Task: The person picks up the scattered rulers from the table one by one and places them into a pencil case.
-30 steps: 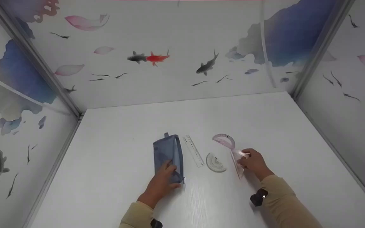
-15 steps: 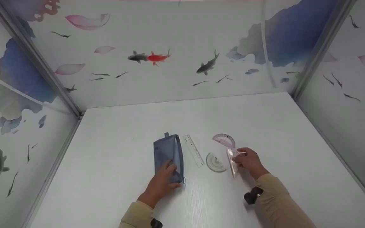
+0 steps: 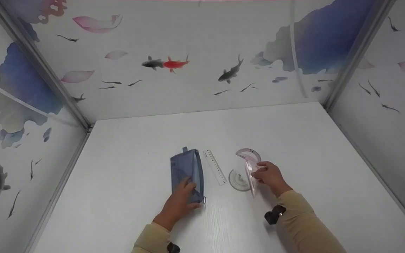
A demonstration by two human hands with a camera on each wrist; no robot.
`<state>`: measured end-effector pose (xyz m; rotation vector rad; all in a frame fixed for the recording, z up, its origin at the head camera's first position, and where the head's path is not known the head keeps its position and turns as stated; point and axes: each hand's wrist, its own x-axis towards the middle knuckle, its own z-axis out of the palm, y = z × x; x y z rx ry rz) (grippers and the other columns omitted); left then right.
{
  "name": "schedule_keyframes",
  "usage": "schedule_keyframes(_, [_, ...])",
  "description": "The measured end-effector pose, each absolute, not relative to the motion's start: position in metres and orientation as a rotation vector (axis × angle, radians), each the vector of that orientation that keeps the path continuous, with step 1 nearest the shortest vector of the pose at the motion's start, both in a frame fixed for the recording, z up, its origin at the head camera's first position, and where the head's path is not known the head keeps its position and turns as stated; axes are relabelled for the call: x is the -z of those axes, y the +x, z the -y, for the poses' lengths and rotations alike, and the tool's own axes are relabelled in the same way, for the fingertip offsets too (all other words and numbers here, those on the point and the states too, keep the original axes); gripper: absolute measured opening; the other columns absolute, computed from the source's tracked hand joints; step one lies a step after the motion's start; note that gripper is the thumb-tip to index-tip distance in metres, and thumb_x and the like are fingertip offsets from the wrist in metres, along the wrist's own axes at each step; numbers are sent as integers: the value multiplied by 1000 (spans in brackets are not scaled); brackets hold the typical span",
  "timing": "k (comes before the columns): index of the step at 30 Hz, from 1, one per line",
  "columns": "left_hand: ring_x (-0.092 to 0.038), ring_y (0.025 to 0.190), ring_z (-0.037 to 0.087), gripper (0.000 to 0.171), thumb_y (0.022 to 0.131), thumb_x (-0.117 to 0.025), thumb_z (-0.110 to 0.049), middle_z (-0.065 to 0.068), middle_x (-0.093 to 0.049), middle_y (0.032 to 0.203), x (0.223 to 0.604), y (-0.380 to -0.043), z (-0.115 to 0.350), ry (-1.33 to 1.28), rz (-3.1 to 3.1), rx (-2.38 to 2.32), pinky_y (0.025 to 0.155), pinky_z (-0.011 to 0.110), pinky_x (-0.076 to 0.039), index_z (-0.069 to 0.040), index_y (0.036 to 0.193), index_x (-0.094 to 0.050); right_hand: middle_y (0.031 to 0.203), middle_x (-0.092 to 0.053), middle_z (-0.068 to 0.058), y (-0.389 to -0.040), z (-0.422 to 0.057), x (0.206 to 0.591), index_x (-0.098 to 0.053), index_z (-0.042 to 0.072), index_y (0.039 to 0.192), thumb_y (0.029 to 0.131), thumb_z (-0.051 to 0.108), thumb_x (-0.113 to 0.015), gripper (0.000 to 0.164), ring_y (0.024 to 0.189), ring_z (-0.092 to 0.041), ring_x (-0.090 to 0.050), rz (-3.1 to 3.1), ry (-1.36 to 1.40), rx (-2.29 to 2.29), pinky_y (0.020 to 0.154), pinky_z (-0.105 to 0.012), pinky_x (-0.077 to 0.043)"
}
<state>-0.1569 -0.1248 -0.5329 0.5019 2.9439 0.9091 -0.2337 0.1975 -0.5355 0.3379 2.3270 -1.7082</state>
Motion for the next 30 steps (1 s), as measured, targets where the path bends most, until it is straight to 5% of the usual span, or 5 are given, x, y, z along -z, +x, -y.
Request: schedule_keyframes(30, [-49, 125, 43, 58, 74, -83, -26, 23, -38, 146, 539, -157, 124, 506, -2956, -921, 93, 51, -49, -14, 122, -52, 97, -57, -12, -241, -162, 522, -46, -8, 131, 84, 0, -68, 53, 81, -16, -58, -2311, 242, 1736, 74, -29, -54])
